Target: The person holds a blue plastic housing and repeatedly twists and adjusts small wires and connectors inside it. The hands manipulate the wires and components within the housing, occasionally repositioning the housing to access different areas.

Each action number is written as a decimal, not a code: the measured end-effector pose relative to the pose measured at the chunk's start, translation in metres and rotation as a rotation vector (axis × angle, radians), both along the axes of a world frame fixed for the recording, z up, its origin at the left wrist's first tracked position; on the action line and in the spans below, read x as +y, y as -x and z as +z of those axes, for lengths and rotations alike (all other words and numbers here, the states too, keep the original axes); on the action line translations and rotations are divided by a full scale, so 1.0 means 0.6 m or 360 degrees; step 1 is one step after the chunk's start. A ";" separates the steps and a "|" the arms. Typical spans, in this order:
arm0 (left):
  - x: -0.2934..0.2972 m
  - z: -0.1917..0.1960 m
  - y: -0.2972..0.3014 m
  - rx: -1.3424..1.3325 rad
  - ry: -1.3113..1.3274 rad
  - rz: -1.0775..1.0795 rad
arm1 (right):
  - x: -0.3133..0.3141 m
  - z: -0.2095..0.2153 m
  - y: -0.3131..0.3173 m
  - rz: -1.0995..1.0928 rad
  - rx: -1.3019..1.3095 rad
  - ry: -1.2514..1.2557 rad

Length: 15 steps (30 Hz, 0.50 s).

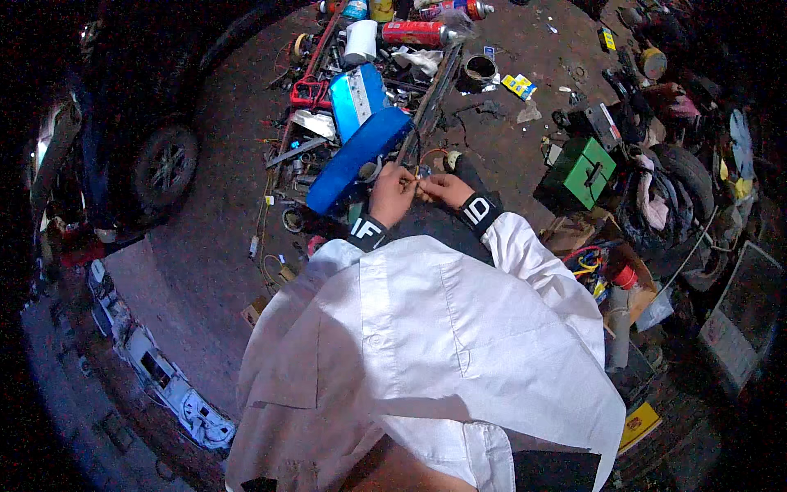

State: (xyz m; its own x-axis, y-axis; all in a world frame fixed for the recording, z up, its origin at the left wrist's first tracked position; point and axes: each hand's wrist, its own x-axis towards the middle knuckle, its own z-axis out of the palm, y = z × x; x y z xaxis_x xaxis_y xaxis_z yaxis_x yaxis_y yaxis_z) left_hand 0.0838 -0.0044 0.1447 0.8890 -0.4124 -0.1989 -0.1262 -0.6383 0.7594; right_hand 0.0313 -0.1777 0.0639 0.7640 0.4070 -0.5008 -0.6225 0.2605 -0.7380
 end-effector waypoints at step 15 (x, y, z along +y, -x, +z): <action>0.000 -0.002 0.009 -0.0116 -0.0137 0.0002 | 0.037 -0.005 -0.012 -0.0700 -0.0152 0.0770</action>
State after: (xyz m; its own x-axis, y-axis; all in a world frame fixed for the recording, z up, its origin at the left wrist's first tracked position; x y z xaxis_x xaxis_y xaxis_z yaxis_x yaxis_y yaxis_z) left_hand 0.0783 -0.0046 0.1438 0.9028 -0.3956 -0.1685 -0.1784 -0.7011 0.6903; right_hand 0.0384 -0.1558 0.0607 0.8576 -0.2070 -0.4708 -0.4601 0.1004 -0.8822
